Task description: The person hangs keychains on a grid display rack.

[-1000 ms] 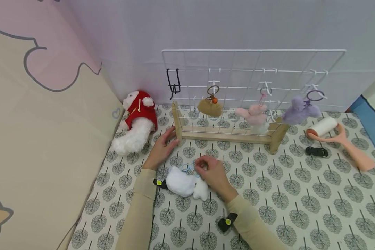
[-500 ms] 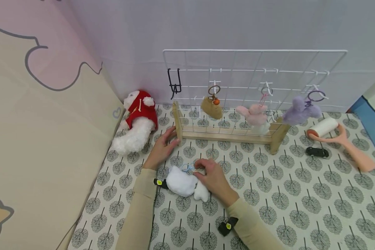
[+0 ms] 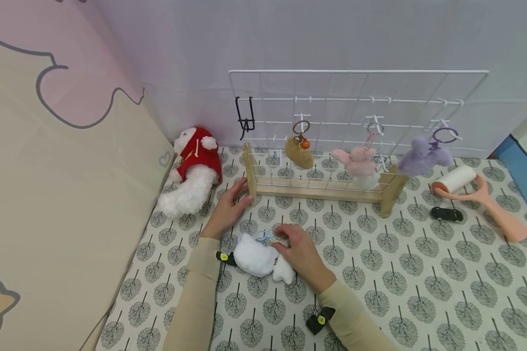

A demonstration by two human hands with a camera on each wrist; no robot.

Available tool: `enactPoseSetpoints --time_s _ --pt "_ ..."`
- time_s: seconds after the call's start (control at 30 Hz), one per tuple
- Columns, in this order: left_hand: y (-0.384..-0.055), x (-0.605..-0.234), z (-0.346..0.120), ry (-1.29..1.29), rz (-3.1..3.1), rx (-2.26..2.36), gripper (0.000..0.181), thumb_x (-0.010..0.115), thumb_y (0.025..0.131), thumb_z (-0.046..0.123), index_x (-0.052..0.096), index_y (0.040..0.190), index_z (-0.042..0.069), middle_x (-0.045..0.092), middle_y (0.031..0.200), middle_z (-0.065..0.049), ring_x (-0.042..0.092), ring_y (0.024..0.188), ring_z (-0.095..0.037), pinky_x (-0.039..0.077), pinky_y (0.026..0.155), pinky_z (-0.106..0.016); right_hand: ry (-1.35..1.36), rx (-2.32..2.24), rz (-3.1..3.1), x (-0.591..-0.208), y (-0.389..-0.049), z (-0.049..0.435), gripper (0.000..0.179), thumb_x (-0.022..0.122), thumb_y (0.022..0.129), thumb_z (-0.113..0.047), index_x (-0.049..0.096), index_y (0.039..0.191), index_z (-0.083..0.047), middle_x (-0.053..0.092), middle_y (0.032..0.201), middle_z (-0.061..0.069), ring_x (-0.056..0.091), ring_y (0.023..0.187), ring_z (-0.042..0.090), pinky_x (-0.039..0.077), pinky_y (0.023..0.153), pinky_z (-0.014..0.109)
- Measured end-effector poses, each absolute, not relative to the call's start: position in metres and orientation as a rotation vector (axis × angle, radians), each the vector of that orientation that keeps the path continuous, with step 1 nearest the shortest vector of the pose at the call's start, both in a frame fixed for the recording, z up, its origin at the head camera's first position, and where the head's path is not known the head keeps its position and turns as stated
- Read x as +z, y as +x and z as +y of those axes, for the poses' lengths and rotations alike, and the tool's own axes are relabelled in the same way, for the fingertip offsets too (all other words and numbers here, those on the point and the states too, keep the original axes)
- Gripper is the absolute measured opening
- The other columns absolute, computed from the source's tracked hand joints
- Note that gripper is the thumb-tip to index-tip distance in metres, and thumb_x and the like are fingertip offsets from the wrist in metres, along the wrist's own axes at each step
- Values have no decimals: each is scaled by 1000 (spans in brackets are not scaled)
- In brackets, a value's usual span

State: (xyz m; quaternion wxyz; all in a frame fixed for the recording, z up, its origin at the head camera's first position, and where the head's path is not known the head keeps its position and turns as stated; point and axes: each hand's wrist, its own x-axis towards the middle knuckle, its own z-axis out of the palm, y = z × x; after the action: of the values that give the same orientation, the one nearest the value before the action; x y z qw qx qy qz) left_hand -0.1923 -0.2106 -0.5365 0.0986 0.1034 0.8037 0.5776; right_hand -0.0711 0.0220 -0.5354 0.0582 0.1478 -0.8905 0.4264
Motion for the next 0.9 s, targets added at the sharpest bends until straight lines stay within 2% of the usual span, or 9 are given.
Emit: enactPoseSetpoints --time_s 0.23,0.47,0.77,0.9 --pt "-193 -536 -210 342 2389 1714 63 67 105 34 42 162 33 57 155 -10 46 149 -29 26 127 -53 460 1240 -2641 -539 -67 22 28 89 82 -5 72 105 -5 73 95 5 68 88 20 59 79 36" --pt "-191 -534 -210 345 2397 1709 63 67 105 37 42 162 34 57 155 -10 46 149 -30 26 127 -55 497 1074 -2662 -534 -64 23 25 89 83 -9 73 102 -8 76 91 4 70 79 18 60 71 32" --pt "-190 -534 -211 345 2406 1688 63 66 105 39 41 162 36 57 156 -9 45 150 -29 27 126 -54 537 1058 -2732 -527 -63 27 27 87 85 -9 74 109 -8 79 98 6 74 84 21 62 77 37" --pt "-191 -535 -211 347 2407 1687 62 67 105 39 42 162 37 58 155 -9 46 149 -28 28 126 -54 579 972 -2705 -529 -65 28 24 88 85 -9 74 105 -8 78 94 6 72 80 20 62 73 35"
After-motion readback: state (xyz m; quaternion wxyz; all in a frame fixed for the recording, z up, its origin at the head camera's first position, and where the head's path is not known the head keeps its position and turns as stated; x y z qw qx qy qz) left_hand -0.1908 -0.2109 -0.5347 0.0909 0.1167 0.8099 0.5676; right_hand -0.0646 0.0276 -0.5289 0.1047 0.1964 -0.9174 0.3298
